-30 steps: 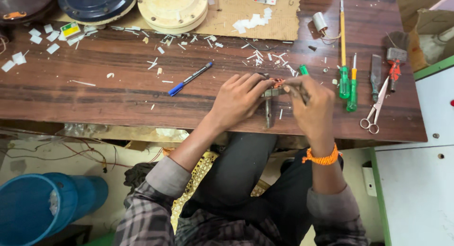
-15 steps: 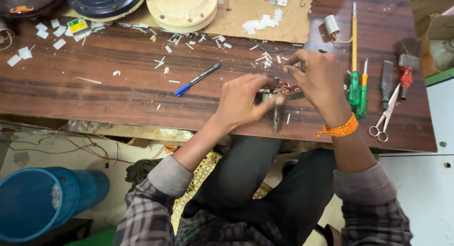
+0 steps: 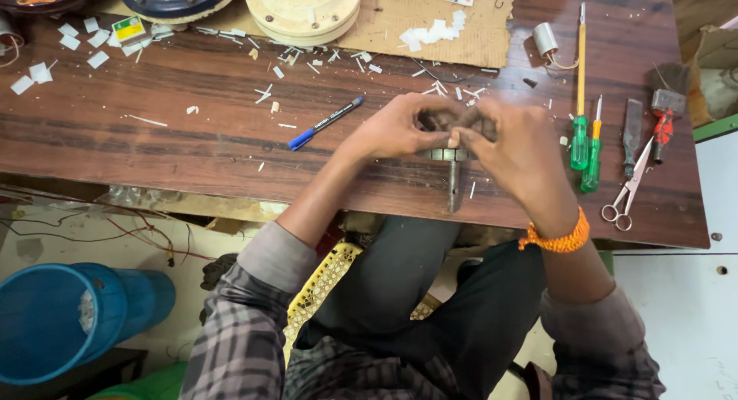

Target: The person sits at a workbench and places small copper segments one at a time into the slots of a round metal fixture, pressing each into position by hand. They briefly pick up a marker and mark the fixture before resuming placing the copper segments.

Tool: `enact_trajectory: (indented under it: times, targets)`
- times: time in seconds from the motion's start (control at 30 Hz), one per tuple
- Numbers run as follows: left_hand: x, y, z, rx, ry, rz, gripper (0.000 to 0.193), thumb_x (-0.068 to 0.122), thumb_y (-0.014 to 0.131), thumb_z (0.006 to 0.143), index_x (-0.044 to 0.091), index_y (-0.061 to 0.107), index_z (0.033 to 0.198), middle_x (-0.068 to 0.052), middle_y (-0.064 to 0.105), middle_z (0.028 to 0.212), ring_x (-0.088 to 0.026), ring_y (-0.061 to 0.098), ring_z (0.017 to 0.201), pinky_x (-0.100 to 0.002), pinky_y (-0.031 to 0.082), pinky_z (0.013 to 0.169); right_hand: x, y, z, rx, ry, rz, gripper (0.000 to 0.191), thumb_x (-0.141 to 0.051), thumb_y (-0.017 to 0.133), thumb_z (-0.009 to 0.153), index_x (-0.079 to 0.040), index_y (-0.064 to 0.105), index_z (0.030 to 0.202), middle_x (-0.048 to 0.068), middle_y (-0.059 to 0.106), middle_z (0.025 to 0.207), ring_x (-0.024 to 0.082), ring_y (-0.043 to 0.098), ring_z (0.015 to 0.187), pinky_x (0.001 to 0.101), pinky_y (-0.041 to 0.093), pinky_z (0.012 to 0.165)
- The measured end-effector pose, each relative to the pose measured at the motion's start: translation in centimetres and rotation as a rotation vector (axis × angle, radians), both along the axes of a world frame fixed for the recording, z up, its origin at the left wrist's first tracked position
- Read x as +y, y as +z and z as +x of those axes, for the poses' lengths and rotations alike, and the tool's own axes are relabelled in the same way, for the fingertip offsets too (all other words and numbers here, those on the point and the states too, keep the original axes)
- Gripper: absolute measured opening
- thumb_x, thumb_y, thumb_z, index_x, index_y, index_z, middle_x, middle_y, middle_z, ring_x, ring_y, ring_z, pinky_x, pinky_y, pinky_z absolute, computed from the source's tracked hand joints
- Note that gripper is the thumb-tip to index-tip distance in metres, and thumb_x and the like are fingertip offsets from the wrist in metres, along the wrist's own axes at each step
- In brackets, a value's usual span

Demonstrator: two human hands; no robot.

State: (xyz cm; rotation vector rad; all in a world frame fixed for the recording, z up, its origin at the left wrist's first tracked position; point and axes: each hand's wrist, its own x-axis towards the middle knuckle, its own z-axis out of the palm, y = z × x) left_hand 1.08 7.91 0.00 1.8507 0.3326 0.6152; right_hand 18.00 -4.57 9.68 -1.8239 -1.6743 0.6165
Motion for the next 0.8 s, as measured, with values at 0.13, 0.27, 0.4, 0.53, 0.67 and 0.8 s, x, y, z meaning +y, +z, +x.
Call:
enact_trajectory:
  times: [0.13,0.27,0.4,0.53,0.67,0.8]
  targets:
    - [0.1,1.8,-0.3,-0.045,-0.087,-0.007,0.046,0.028,0.077,0.089,0.013,0.066,0.131,-0.003,0.077,0.099,-0.008,0.067,0.086,-0.030,0.057,0.080,1.6,-0.2,0.6,-0.265,0.078,0.256,0.018,-0.018,0.080,0.090,-0.004,0.077,0.101,0.017,0.073,0.081,0.025,0.072,0.069,0.0362,0.053,0.063]
    - [-0.6,2.7,0.7,0.312,0.154,0.013,0.041,0.037,0.082,0.087,0.016,0.075,0.122,-0.011,0.070,0.078,-0.016,0.060,0.069,-0.037,0.051,0.065,2.5,-0.7,1.2,-0.216,0.035,0.289,0.019,-0.019,0.081,0.091,-0.005,0.075,0.101,0.014,0.073,0.079,0.021,0.072,0.068,0.0347,0.053,0.061]
    - [-1.2,2.5,2.4,0.212,0.320,0.104,0.035,0.030,0.078,0.083,0.016,0.077,0.115,-0.007,0.078,0.083,-0.018,0.074,0.073,-0.034,0.058,0.069,1.9,-0.9,1.1,-0.309,0.018,0.344,0.020,-0.020,0.084,0.089,-0.005,0.077,0.099,0.015,0.067,0.072,0.023,0.062,0.058,0.0366,0.048,0.057]
    - [-0.7,1.9,1.7,0.021,0.225,0.330,0.025,0.018,0.077,0.086,0.016,0.079,0.110,-0.006,0.079,0.094,-0.021,0.077,0.081,-0.034,0.059,0.075,-0.3,-0.4,0.5,-0.252,0.008,0.184,0.021,-0.024,0.082,0.090,-0.004,0.076,0.096,0.012,0.065,0.067,0.017,0.056,0.052,0.0349,0.044,0.053]
    - [-0.1,1.6,-0.5,-0.067,0.080,0.377,0.019,0.009,0.075,0.089,0.016,0.080,0.106,-0.004,0.080,0.098,-0.019,0.079,0.087,-0.032,0.061,0.079,-3.2,0.1,-0.4,-0.162,-0.099,0.119,0.020,-0.023,0.081,0.091,-0.004,0.076,0.096,0.009,0.058,0.059,0.013,0.044,0.050,0.0334,0.037,0.049]
    - [-0.3,1.7,-1.3,-0.020,0.122,0.398,0.019,0.009,0.074,0.087,0.017,0.082,0.103,-0.003,0.081,0.099,-0.018,0.078,0.085,-0.032,0.060,0.076,-4.8,-0.2,-1.0,-0.057,-0.140,0.111,0.017,-0.018,0.082,0.088,-0.004,0.076,0.095,0.005,0.043,0.056,0.008,0.035,0.054,0.0311,0.030,0.049]
